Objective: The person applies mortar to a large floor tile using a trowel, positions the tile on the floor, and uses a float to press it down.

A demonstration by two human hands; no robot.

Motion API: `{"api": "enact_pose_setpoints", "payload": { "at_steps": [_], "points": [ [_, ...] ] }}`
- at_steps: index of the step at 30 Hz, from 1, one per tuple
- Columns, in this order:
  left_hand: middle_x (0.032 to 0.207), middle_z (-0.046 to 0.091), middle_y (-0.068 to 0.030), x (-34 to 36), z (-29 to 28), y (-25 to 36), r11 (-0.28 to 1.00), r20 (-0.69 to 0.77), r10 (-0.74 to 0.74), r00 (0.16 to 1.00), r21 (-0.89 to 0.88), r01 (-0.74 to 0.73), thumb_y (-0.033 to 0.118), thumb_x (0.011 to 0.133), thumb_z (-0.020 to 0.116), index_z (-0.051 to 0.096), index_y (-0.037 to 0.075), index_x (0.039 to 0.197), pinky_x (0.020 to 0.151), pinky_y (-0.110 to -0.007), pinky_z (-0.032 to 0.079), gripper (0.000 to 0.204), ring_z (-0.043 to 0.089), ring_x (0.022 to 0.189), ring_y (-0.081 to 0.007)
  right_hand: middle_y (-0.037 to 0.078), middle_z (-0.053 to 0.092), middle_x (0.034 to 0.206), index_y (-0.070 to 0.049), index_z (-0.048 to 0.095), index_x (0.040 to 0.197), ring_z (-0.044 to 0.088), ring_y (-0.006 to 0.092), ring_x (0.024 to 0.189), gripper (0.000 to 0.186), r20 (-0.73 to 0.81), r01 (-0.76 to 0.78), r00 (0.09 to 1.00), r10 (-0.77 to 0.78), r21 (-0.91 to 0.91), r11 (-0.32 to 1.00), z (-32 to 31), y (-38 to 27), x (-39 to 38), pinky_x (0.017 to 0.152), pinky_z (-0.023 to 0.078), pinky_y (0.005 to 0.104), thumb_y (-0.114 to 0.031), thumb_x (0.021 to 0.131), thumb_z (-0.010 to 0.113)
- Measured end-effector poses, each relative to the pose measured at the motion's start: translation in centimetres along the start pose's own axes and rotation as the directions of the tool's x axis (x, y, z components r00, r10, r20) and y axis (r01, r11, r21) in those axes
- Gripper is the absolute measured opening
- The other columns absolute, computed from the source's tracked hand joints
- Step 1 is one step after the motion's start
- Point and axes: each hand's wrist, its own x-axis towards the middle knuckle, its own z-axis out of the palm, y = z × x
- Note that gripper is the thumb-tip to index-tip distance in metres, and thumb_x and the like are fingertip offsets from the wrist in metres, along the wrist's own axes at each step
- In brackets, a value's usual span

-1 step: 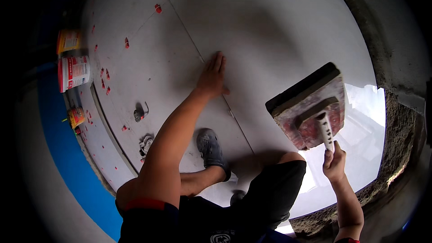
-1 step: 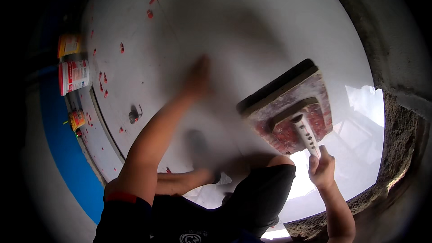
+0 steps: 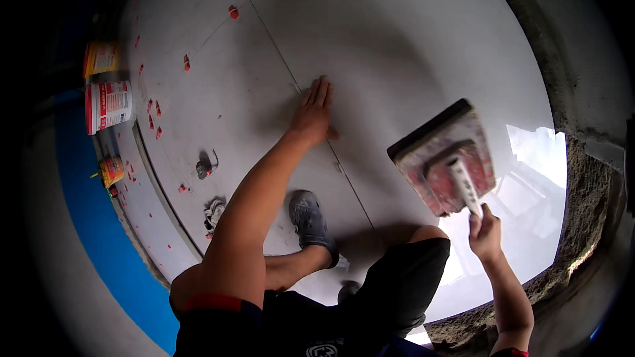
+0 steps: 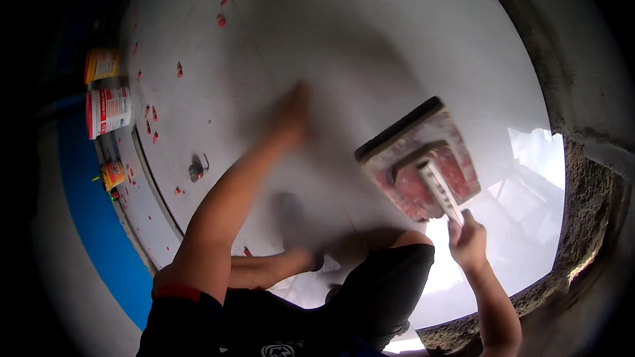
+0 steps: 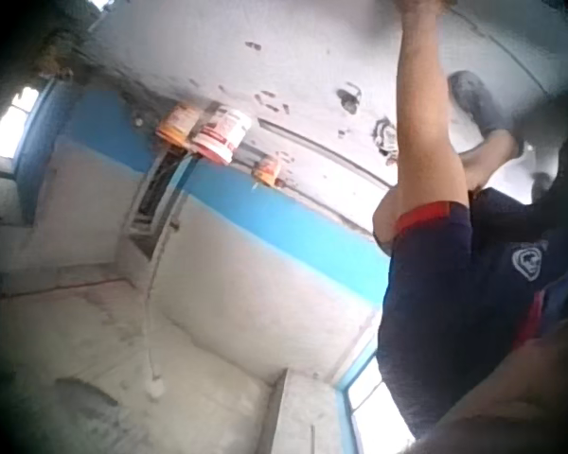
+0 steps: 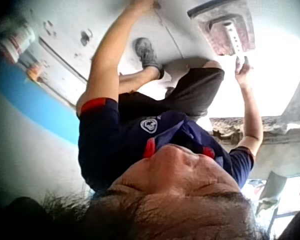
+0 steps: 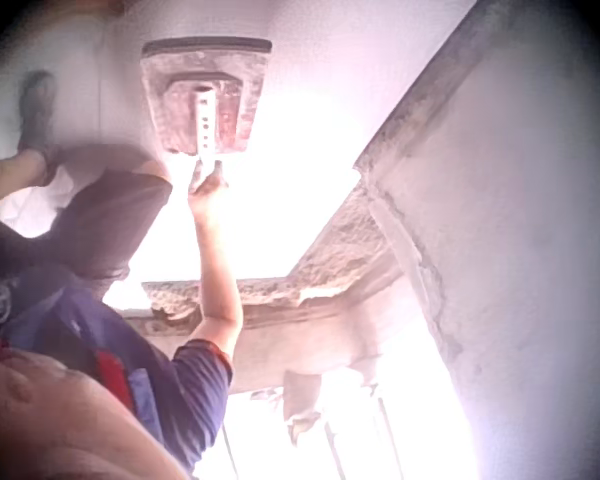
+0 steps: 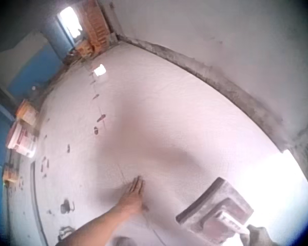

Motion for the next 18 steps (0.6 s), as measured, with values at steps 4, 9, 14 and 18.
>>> {"api": "enact_pose_setpoints", "payload": {
  "at_steps": [4,9,14,18],
  "points": [
    [0.166,0.002,-0.0181,0.9,-0.9,-0.1,0.999,-0.029,-0.012,1.000,-0.040,0.011,0.045,0.073,0.084,0.007,-0.002,0.157,0.126,-0.040,0.012,0.123,0.008,0.154,-0.0303,0.033,0.063,0.082,0.004,0.062,0.090,0.059,0.0536,0.088,0.067,0.185,-0.230,0.951,0.247,-0.112,0.967,3.9,-2.7,7.7,0.074,0.049,0.0533,-0.058,0.101,0.041],
    [0.166,0.004,-0.0174,-1.8,4.9,-1.8,0.994,-0.090,-0.100,0.991,-0.041,0.097,0.043,0.073,0.085,0.010,-0.002,0.157,0.126,-0.038,0.015,0.121,0.011,0.153,-0.0303,0.028,0.058,0.068,0.006,0.056,0.094,0.061,0.0502,0.070,0.046,0.256,-0.157,0.956,0.142,0.039,0.987,-1.3,-12.2,5.6,0.061,0.049,0.0454,-0.039,0.102,0.053],
    [0.166,0.007,-0.0172,-0.6,3.7,-0.6,0.983,-0.146,-0.091,0.985,-0.170,0.066,0.041,0.071,0.086,0.014,-0.002,0.156,0.126,-0.038,0.018,0.119,0.013,0.153,-0.0292,0.029,0.061,0.069,0.004,0.057,0.097,0.062,0.0511,0.074,0.042,0.167,-0.040,0.983,0.069,-0.170,0.985,3.3,-2.6,4.4,0.062,0.051,0.0502,-0.038,0.100,0.055],
    [0.165,0.010,-0.0195,-1.7,1.5,1.0,0.977,-0.031,-0.088,0.996,-0.197,0.080,0.040,0.069,0.088,0.013,-0.004,0.156,0.126,-0.038,0.015,0.122,0.013,0.153,-0.0311,0.035,0.062,0.082,0.005,0.060,0.093,0.058,0.0554,0.088,0.058,0.226,-0.146,0.961,0.161,-0.078,0.986,4.4,-6.9,10.4,0.072,0.048,0.0535,-0.050,0.102,0.047]
  ]
}}
